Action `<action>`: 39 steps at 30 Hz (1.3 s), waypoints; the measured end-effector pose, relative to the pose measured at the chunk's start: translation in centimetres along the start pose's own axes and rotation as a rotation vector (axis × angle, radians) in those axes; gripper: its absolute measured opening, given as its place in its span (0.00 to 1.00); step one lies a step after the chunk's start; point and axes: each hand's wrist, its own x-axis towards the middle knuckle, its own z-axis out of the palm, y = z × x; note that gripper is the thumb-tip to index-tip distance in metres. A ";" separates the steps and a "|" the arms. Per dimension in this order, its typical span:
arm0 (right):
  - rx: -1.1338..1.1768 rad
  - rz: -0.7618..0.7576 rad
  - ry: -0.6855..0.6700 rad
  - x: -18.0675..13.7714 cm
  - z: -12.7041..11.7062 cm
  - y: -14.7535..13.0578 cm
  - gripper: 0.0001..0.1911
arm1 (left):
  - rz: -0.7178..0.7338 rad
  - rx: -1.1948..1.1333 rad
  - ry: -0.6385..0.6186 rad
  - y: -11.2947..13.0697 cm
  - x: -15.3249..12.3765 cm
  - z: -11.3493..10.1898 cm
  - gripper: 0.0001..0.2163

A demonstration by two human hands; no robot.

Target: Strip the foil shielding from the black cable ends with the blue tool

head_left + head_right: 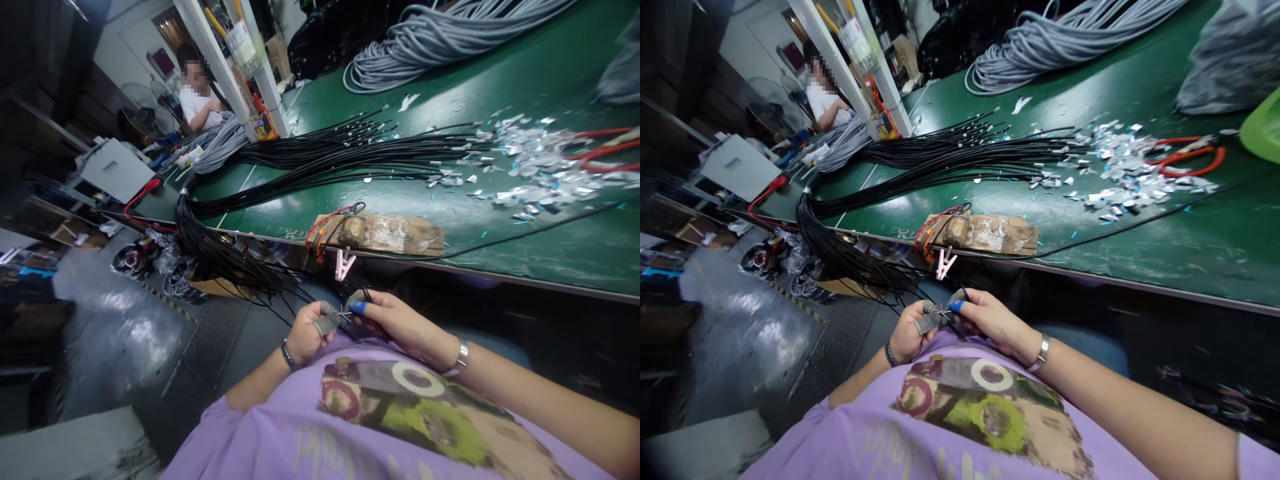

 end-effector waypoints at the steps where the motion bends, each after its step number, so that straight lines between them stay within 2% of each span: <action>1: -0.004 -0.020 0.016 0.0 0.0 0.0 0.20 | -0.012 -0.024 -0.017 0.0 0.0 0.0 0.26; 5: -0.018 -0.065 0.034 0.1 0.1 -0.2 0.22 | -0.038 -0.048 -0.047 0.2 -0.2 0.0 0.27; 10: -0.055 -0.042 -0.017 -0.1 0.2 -0.5 0.24 | -0.043 -0.011 -0.013 0.5 -0.3 0.2 0.27; 16: -0.169 -0.060 -0.038 0.0 0.1 -0.6 0.21 | -0.027 -0.010 -0.009 0.2 -0.3 0.3 0.26; 23: 0.035 0.034 -0.043 0.1 0.2 0.0 0.17 | 0.047 0.043 -0.019 -0.3 -0.1 -0.2 0.25; 29: 0.165 0.134 -0.078 0.4 0.3 0.3 0.15 | 0.033 0.054 -0.027 -0.8 0.0 -0.6 0.25; 32: 0.183 0.149 -0.093 0.4 0.3 0.1 0.14 | 0.046 0.024 -0.036 -0.9 0.0 -0.4 0.26; 39: 0.139 0.229 -0.198 0.8 0.0 0.2 0.09 | 0.189 0.012 -0.092 -1.0 -0.1 -0.3 0.22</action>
